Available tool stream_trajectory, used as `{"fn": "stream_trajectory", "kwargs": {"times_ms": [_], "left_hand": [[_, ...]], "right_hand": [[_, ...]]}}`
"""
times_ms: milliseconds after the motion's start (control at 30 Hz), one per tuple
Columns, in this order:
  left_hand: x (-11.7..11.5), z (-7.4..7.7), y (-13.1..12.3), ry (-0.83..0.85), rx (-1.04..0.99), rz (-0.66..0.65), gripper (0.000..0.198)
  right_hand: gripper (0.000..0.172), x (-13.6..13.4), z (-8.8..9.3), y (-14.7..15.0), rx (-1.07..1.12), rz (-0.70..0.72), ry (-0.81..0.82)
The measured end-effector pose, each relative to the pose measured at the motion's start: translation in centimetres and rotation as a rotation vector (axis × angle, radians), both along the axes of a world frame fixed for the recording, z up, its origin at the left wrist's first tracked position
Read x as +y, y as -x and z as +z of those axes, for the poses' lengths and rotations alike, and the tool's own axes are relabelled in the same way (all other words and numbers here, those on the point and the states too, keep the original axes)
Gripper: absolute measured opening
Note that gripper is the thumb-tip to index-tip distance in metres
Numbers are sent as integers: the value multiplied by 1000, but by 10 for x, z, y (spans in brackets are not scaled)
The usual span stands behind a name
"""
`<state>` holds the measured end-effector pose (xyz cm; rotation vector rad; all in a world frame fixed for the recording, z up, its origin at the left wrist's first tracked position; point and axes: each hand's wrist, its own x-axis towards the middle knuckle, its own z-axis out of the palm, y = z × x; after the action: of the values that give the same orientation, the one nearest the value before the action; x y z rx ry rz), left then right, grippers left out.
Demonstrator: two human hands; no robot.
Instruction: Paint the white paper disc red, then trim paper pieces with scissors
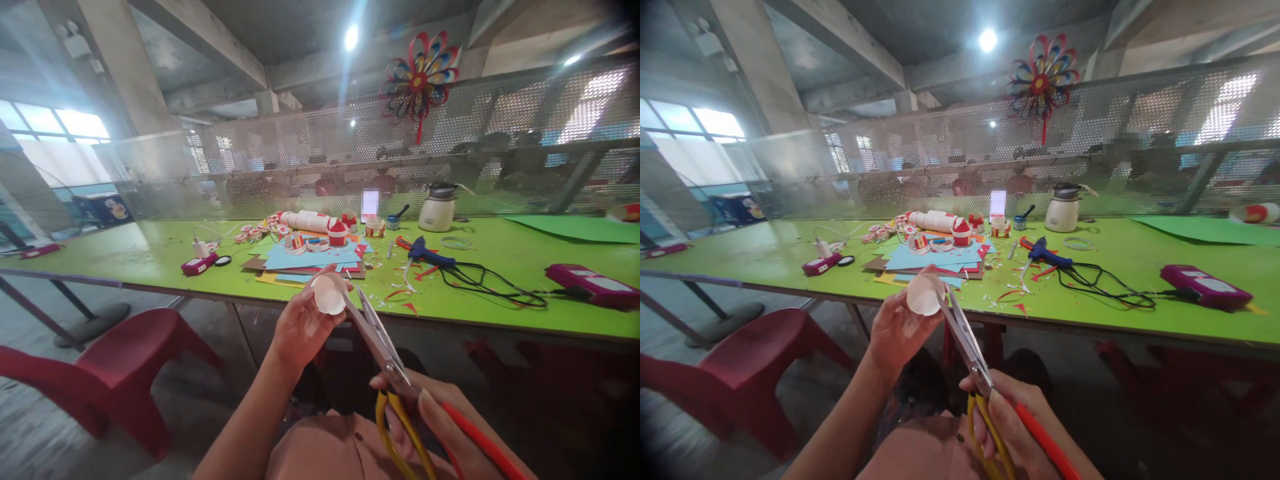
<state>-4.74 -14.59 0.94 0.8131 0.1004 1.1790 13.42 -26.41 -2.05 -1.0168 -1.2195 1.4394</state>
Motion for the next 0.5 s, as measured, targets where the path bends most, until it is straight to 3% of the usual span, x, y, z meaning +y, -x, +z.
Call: {"fn": "stream_trajectory", "kwargs": {"times_ms": [167,333,500], "left_hand": [[2,-3,2,-1,48,26,45],[4,-6,2,-47,111,8,43],[3,-5,1,-41,148,21,46]], "right_hand": [[54,6,1,-3,13,77,-12],[49,1,14,-1,15,37,41],[49,-1,11,0,13,18,57]]}}
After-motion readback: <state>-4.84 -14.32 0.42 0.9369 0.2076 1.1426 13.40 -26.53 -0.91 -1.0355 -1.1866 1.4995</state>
